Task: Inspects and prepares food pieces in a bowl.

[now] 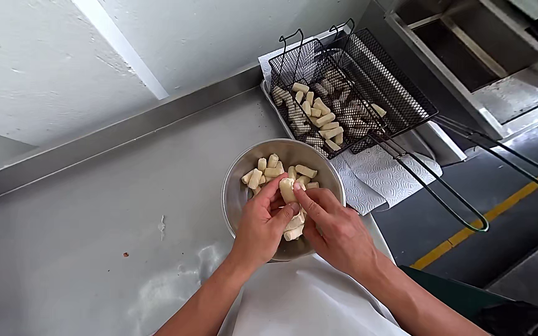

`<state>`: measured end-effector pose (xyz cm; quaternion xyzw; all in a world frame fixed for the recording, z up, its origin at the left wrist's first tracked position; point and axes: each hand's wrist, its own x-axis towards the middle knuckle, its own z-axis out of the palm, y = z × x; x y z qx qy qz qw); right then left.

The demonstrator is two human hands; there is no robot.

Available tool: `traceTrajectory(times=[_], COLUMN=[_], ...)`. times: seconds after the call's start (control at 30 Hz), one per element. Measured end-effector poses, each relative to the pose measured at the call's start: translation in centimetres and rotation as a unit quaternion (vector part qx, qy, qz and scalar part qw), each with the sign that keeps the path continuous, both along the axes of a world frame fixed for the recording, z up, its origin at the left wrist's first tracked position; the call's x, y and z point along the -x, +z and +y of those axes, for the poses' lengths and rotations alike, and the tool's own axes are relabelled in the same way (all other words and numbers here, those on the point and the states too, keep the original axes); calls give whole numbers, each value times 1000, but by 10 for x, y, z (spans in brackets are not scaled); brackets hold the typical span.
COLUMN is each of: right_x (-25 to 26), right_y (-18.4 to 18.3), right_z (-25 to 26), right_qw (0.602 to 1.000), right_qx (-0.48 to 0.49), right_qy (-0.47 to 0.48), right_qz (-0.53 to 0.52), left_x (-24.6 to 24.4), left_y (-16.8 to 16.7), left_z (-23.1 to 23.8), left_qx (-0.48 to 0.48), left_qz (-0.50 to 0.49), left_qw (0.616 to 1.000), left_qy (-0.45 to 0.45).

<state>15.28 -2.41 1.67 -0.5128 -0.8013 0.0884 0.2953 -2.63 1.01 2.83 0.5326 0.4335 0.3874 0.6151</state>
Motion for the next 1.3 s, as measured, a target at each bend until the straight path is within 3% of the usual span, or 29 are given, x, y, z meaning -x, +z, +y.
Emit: traceTrajectory(times=[0.17,0.3,0.37,0.5,0.63,0.7,0.83,0.97,1.13,1.3], right_x=[-5,-12,-14,-12,-5,-7,-12,-7,-5,-9], right_y=[9,17,19,19,8,12,18,23,23,24], right_z=[2,4,5,6,8,8,9,15,20,17], right_qw=[1000,972,962,986,999,994,936,913,856,854], right_qx=[14,131,129,42,-11,40,117,172,227,227], right_qy=[22,7,-1,-7,19,27,26,9,17,9], right_qz=[11,197,240,159,30,96,332,371,465,469], left_x=[-1,0,2,1,-3,-2,-2,-2,-3,-2], left_y=[-4,-5,-4,-5,-5,-7,-4,-2,-5,-4], left_z=[4,9,11,11,9,8,6,6,3,1], left_qx=[-9,29,39,51,32,33,49,27,7,40], left_qz=[0,-96,-129,-150,-99,-111,-148,-111,-104,-133], left_qw=[1000,994,990,986,993,992,986,992,992,984], left_qy=[-12,-32,-39,-51,-48,-49,-50,-51,-72,-115])
